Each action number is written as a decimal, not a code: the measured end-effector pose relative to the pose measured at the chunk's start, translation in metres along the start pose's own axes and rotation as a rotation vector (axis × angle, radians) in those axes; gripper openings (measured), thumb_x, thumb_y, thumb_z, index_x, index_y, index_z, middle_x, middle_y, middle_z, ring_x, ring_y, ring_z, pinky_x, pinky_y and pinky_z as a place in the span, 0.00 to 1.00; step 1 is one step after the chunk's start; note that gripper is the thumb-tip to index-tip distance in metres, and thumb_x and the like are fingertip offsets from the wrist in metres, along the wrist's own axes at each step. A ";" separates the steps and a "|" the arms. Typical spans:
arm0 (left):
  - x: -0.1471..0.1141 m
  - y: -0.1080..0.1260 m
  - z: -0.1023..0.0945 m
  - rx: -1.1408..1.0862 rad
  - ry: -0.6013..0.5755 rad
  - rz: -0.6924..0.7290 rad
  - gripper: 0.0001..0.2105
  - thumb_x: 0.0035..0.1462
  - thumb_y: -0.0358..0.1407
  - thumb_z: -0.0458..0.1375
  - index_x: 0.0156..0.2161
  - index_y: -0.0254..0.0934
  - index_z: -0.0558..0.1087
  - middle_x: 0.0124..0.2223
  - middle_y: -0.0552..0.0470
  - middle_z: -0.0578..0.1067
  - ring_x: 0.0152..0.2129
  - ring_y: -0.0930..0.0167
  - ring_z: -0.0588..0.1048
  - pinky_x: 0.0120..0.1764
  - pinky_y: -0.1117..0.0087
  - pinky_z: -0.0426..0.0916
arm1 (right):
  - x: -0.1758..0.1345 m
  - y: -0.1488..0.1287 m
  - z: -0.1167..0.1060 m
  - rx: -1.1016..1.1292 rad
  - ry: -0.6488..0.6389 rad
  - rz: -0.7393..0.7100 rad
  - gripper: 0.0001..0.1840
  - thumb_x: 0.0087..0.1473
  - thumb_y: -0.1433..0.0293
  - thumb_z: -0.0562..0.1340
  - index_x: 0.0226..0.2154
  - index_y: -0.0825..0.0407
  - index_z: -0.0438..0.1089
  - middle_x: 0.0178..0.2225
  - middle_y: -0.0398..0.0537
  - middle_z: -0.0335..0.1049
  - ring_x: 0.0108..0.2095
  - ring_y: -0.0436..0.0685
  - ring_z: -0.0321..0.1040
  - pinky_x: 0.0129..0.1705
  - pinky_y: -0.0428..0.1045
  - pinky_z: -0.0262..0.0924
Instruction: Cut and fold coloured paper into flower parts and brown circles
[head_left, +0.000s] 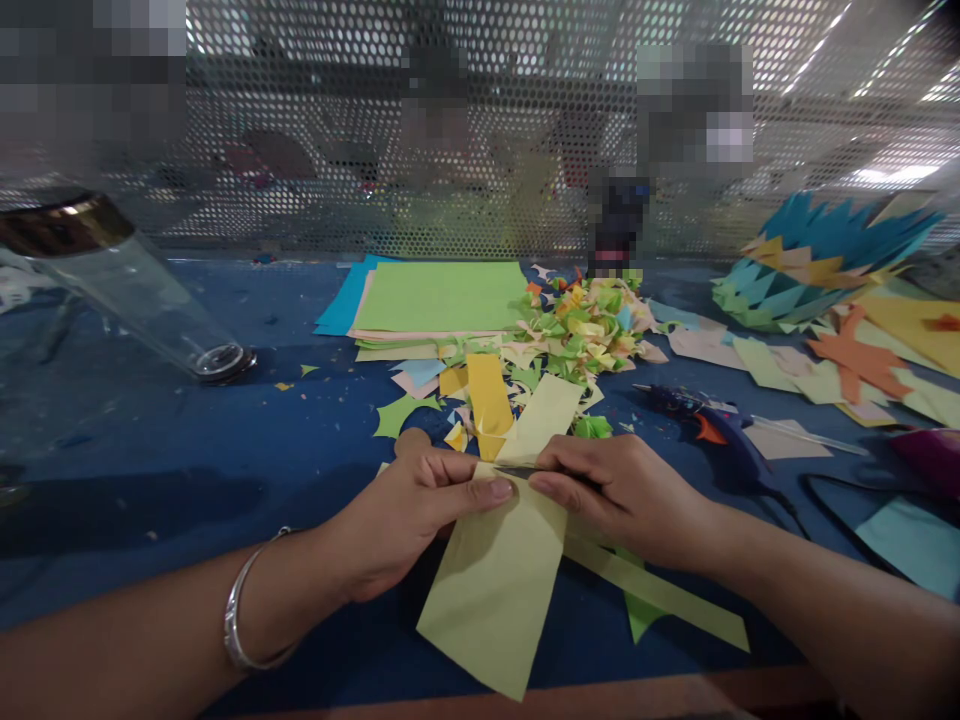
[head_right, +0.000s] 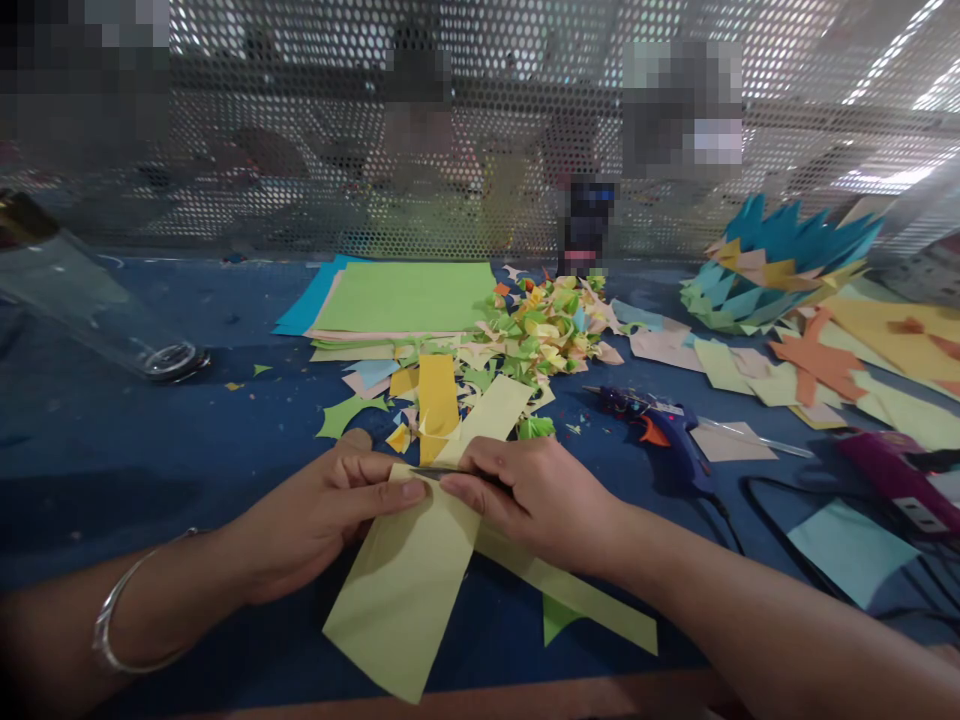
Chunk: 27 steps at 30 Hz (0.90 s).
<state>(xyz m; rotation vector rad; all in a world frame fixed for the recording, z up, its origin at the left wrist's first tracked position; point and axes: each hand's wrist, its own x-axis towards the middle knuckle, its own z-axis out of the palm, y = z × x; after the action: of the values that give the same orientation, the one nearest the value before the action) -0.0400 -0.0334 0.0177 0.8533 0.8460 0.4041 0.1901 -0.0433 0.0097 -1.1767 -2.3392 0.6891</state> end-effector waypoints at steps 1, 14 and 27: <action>0.000 0.000 0.000 -0.001 -0.002 -0.003 0.10 0.58 0.38 0.63 0.29 0.34 0.78 0.28 0.54 0.78 0.25 0.76 0.72 0.31 0.74 0.62 | 0.000 0.000 0.000 -0.002 0.002 -0.002 0.19 0.67 0.58 0.53 0.31 0.53 0.69 0.24 0.42 0.67 0.22 0.47 0.61 0.25 0.45 0.51; 0.002 -0.001 -0.003 0.055 -0.037 0.013 0.11 0.58 0.40 0.63 0.31 0.33 0.79 0.29 0.52 0.77 0.24 0.76 0.71 0.30 0.74 0.61 | 0.000 -0.001 0.000 -0.009 -0.006 -0.014 0.19 0.67 0.59 0.53 0.32 0.53 0.69 0.24 0.43 0.67 0.22 0.47 0.60 0.25 0.45 0.51; -0.006 0.001 -0.004 -0.005 0.020 0.001 0.11 0.58 0.40 0.63 0.30 0.35 0.78 0.28 0.54 0.76 0.26 0.75 0.71 0.32 0.75 0.63 | 0.000 0.001 -0.002 0.027 -0.013 0.027 0.19 0.66 0.58 0.54 0.31 0.53 0.68 0.24 0.42 0.66 0.23 0.47 0.60 0.26 0.45 0.50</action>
<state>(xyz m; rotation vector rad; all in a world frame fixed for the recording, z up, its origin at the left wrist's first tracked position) -0.0466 -0.0347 0.0196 0.8466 0.8626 0.4160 0.1917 -0.0426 0.0108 -1.1982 -2.3216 0.7375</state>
